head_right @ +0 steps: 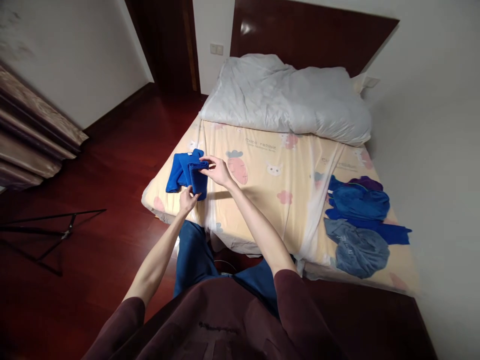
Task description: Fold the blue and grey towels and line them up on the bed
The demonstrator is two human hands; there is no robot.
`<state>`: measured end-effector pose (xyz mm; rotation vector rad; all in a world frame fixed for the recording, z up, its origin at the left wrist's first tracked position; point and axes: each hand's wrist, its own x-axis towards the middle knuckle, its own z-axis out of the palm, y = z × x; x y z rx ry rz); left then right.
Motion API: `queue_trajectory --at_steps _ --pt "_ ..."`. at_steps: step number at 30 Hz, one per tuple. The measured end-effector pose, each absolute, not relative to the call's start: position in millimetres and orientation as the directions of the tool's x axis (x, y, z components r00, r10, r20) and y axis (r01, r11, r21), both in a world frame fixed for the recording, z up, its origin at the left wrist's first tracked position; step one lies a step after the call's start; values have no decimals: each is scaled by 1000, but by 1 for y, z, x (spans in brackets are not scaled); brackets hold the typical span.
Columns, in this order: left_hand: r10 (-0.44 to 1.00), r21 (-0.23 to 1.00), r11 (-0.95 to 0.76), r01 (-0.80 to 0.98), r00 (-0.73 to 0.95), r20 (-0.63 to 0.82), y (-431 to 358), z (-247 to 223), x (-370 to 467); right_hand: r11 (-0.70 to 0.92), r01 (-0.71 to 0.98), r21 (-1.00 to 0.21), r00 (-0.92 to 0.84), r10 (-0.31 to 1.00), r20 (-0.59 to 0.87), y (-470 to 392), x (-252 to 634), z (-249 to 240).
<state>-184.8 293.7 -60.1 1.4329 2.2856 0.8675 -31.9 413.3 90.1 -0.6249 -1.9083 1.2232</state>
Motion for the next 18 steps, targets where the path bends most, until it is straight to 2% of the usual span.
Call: queue_trajectory --at_steps 3,9,16,18 --pt "888 639 314 702 -455 63 294 -63 -192 424 -13 -905 -585 731 351 414 -41 88" --pt "902 637 347 688 -431 -25 286 -79 -200 406 54 -912 -625 726 286 412 -48 74" --pt "894 630 376 680 -444 -54 285 -82 -202 407 67 -911 -638 719 275 413 -54 72" --pt "893 647 356 674 -449 -24 286 -80 -202 419 76 -905 -635 720 280 414 -56 74"
